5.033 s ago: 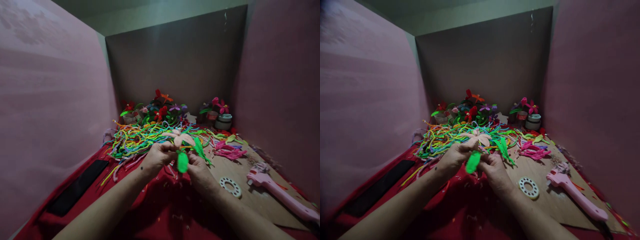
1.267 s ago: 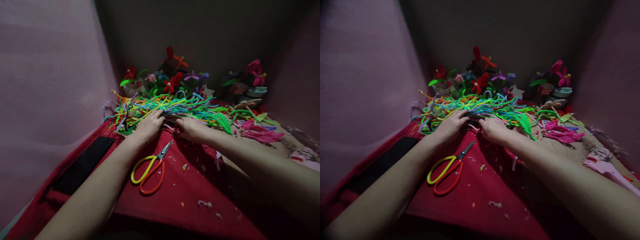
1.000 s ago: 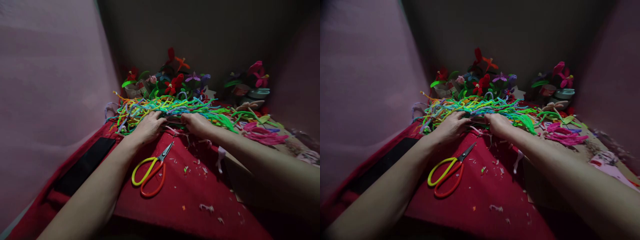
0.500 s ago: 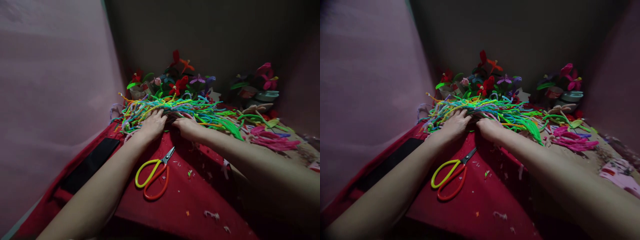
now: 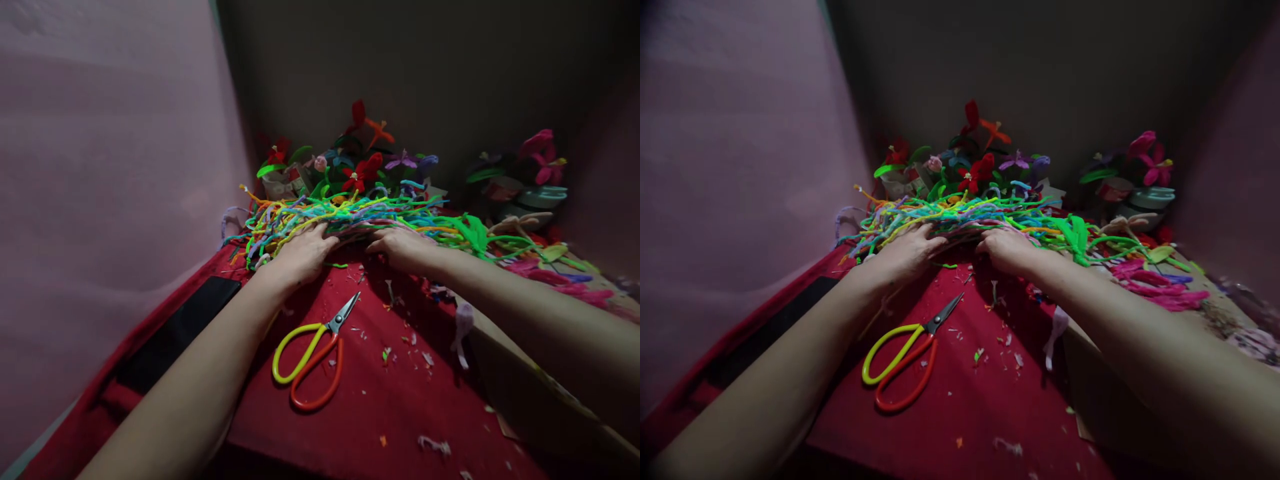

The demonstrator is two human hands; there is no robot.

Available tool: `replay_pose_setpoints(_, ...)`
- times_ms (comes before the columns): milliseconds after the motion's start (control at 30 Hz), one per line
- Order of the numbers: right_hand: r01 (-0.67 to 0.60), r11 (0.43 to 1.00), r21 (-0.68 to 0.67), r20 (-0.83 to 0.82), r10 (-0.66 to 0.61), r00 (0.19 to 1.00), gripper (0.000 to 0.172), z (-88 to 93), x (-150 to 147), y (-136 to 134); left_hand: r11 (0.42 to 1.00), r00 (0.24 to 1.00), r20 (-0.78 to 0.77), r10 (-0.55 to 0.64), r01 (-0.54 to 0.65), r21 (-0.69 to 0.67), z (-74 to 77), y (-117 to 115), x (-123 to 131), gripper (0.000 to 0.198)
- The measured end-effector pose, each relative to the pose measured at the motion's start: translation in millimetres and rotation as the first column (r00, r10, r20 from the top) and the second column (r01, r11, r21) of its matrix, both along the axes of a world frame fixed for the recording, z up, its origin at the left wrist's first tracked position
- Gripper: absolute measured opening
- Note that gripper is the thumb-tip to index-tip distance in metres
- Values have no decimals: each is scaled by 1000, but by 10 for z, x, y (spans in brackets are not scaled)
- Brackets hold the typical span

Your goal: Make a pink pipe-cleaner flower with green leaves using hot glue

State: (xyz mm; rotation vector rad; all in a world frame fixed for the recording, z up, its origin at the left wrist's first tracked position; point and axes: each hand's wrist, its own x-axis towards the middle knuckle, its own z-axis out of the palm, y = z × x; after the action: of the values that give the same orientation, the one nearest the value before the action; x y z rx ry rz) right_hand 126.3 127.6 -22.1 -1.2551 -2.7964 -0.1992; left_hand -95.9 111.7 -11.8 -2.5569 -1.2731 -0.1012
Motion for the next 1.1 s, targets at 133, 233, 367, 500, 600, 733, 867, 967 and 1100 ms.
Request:
replay_pose_setpoints(133, -93, 992, 84, 150, 80, 985, 26, -54, -76, -71, 998, 999, 19, 49, -50, 44, -20, -4, -5, 36)
replay_pose_setpoints(233, -230, 967, 114, 291, 188, 938, 21, -67, -105, -123, 994, 997, 8, 75, -76, 77, -28, -1, -9, 33)
replay_pose_setpoints(367, -222, 969, 107, 132, 208, 969, 19, -34, -27, -149, 994, 995, 32, 89, -91, 59, -39, 7, -24, 32)
replay_pose_setpoints(500, 144, 989, 17, -529, -113, 841, 11, 91, 65, -208, 996, 994, 90, 59, -64, 58, -48, 15, -32, 30)
replay_pose_setpoints(600, 92, 968, -232, -806, -244, 540, 5, 229, 68, -310, 997, 994, 101, 50, -55, 53, -52, 17, -31, 29)
replay_pose_setpoints(733, -95, 926, -365, -900, -325, 290, 4, 358, 1, -455, 998, 995, 89, 43, -48, 51, -48, 16, -40, 31)
replay_pose_setpoints(867, -208, 904, -374, -916, -325, 235, 5, 384, -111, -527, 999, 996, 89, 25, -28, 28, -5, 12, -71, 31)
replay_pose_setpoints(967, -221, 901, -374, -917, -325, 231, 12, 397, -206, -541, 999, 993, 118, -5, 0, 40, 43, 4, -102, 30)
replay_pose_setpoints(1100, -192, 887, -420, -890, -361, 279, 15, 423, -319, -537, 1000, 979, 202, -13, 7, 28, 86, -1, -135, 31)
